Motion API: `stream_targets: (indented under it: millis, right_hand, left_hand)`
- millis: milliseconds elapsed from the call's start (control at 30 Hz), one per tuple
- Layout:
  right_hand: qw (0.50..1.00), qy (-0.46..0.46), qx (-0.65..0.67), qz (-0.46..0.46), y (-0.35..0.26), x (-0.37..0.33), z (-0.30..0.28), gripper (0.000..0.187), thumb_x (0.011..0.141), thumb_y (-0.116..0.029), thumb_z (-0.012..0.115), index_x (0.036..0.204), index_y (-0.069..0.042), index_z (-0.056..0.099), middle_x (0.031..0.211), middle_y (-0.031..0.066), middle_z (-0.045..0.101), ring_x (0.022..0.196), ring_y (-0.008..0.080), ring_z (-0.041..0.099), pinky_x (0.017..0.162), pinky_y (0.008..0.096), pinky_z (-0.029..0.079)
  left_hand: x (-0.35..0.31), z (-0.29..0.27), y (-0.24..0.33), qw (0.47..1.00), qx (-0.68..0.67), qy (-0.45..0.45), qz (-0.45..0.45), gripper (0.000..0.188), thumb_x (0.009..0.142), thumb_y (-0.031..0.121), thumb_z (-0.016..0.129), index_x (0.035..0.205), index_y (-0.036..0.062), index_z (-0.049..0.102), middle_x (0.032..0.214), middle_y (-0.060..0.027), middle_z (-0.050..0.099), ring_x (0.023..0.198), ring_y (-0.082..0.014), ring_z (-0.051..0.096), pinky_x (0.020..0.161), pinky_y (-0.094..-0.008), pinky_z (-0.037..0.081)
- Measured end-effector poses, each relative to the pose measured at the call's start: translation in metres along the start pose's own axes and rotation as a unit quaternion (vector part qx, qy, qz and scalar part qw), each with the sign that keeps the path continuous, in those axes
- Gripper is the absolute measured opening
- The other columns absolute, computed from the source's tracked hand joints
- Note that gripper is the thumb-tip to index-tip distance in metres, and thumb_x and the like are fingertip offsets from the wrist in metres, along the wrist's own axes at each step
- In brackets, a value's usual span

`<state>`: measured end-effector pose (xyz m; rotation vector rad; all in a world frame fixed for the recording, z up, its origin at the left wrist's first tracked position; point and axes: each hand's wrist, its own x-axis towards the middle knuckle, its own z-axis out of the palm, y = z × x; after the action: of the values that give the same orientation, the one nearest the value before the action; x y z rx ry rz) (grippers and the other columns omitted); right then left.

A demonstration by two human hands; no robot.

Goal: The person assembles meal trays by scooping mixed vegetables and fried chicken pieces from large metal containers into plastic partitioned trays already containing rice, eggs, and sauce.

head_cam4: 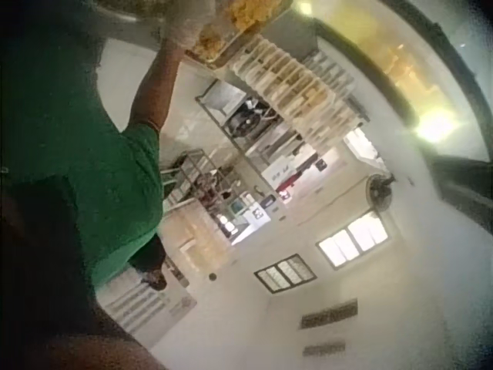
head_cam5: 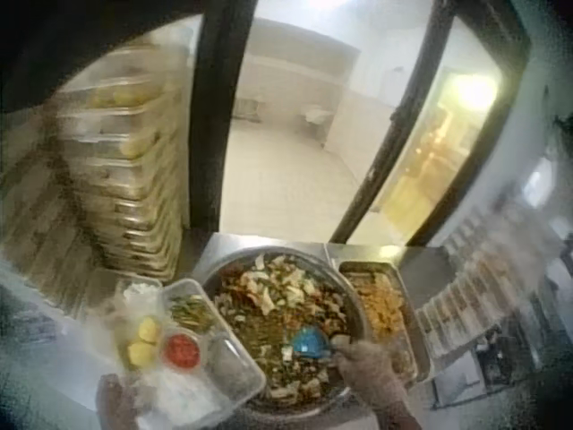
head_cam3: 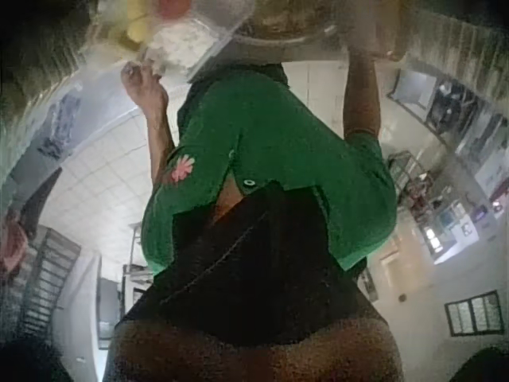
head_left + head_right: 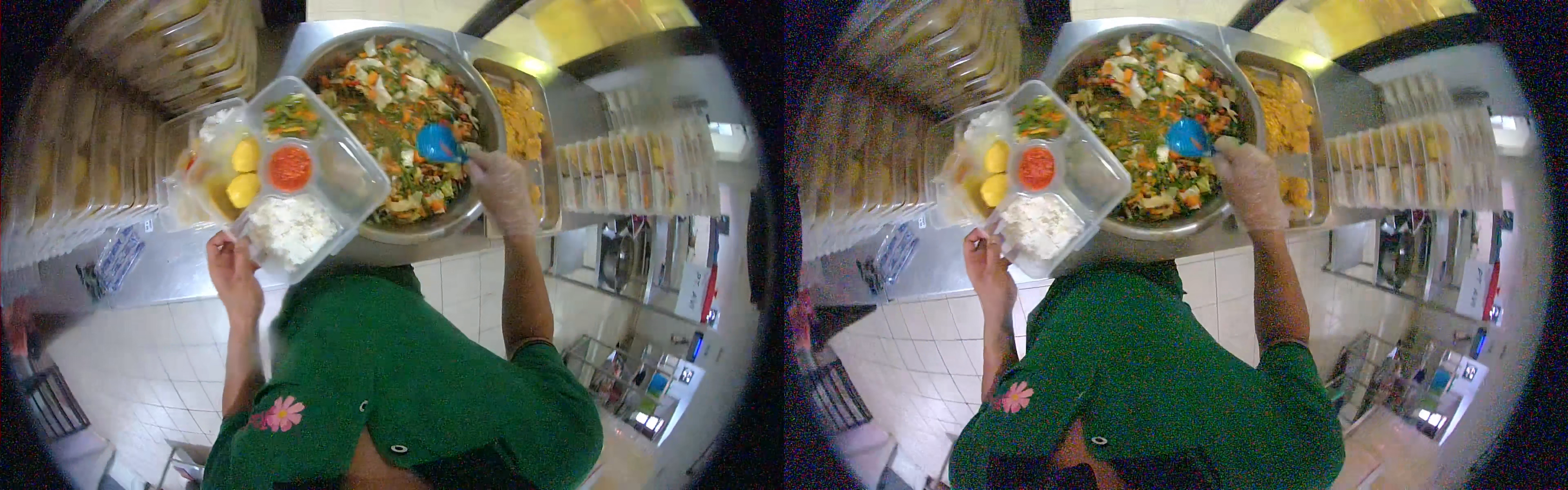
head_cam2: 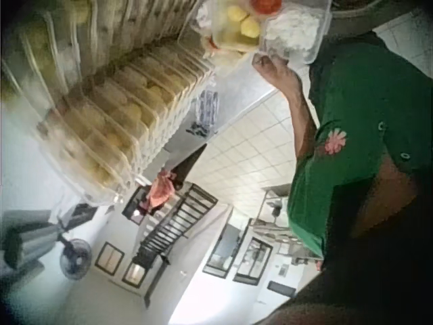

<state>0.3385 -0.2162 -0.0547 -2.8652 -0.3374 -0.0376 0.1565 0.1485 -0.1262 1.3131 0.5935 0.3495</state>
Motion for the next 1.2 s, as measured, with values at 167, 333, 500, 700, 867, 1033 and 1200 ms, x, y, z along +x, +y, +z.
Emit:
stream_targets:
  millis: [167, 333, 500, 700, 867, 1033, 1200]
  right_hand:
    - [0.988, -0.025, -0.146, 0.050, 0.016, -0.050, 0.043, 0.012, 0.082, -0.018, 0.060, 0.080, -0.009, 0.069, 0.071, 0.0188, 0.061, 0.072, 0.0342, 0.065, 0.067, 0.0473, 0.051]
    - [0.991, 0.077, -0.101, 0.041, 0.048, -0.060, 0.068, 0.013, 0.079, -0.020, 0.061, 0.080, -0.010, 0.070, 0.069, 0.0161, 0.061, 0.068, 0.0342, 0.062, 0.066, 0.0468, 0.050]
    - [0.982, 0.163, 0.019, 0.096, 0.172, -0.050, -0.004, 0.016, 0.076, -0.022, 0.060, 0.079, -0.011, 0.071, 0.078, 0.0168, 0.067, 0.074, 0.0370, 0.066, 0.066, 0.0489, 0.051]
    - [0.993, 0.081, 0.012, 0.081, 0.344, -0.045, 0.062, 0.018, 0.076, -0.021, 0.059, 0.080, -0.006, 0.069, 0.080, 0.0191, 0.068, 0.075, 0.0385, 0.067, 0.070, 0.0465, 0.054]
    - [0.981, 0.086, -0.035, 0.172, 0.385, 0.021, 0.099, 0.028, 0.077, -0.026, 0.062, 0.097, -0.006, 0.069, 0.092, 0.0203, 0.068, 0.086, 0.0366, 0.067, 0.078, 0.0449, 0.052]
    - [0.972, 0.027, 0.043, 0.229, 0.395, 0.064, 0.097, 0.035, 0.075, -0.026, 0.065, 0.103, -0.005, 0.068, 0.096, 0.0221, 0.069, 0.091, 0.0366, 0.066, 0.082, 0.0435, 0.052]
    - [0.970, -0.129, 0.099, 0.179, 0.437, 0.048, 0.094, 0.041, 0.068, -0.023, 0.073, 0.104, -0.005, 0.069, 0.090, 0.0209, 0.069, 0.092, 0.0353, 0.066, 0.083, 0.0427, 0.051]
  left_hand:
    - [0.004, 0.016, 0.013, 1.000, -0.025, 0.004, 0.000, 0.019, 0.096, 0.007, 0.051, 0.113, 0.0083, 0.042, 0.117, -0.0113, 0.059, 0.098, -0.0149, 0.058, 0.073, -0.0282, 0.053]
    - [-0.002, 0.039, 0.014, 1.000, -0.019, 0.016, 0.011, 0.023, 0.097, 0.014, 0.055, 0.117, 0.0079, 0.045, 0.120, -0.0126, 0.061, 0.102, -0.0182, 0.059, 0.078, -0.0319, 0.053]
    - [-0.032, 0.105, 0.032, 0.998, 0.004, 0.056, 0.040, 0.026, 0.097, 0.015, 0.055, 0.118, 0.0046, 0.045, 0.128, -0.0154, 0.059, 0.080, -0.0094, 0.058, 0.067, -0.0220, 0.050]
    - [-0.060, 0.140, 0.013, 0.997, 0.073, 0.016, -0.005, 0.027, 0.097, 0.019, 0.052, 0.119, 0.0049, 0.047, 0.126, -0.0108, 0.058, 0.101, -0.0176, 0.057, 0.083, -0.0341, 0.052]
    - [-0.095, 0.210, 0.012, 0.997, 0.025, 0.065, -0.017, 0.028, 0.095, 0.018, 0.056, 0.119, 0.0050, 0.049, 0.110, -0.0067, 0.059, 0.097, -0.0167, 0.058, 0.079, -0.0329, 0.052]
    - [-0.130, 0.270, -0.005, 0.997, 0.003, 0.080, 0.001, 0.027, 0.093, 0.017, 0.062, 0.115, 0.0049, 0.053, 0.099, -0.0031, 0.059, 0.101, -0.0150, 0.058, 0.077, -0.0279, 0.052]
    - [-0.139, 0.280, -0.007, 0.989, 0.136, 0.027, 0.049, 0.029, 0.094, 0.018, 0.061, 0.116, 0.0018, 0.052, 0.116, -0.0104, 0.058, 0.106, -0.0183, 0.059, 0.081, -0.0313, 0.053]
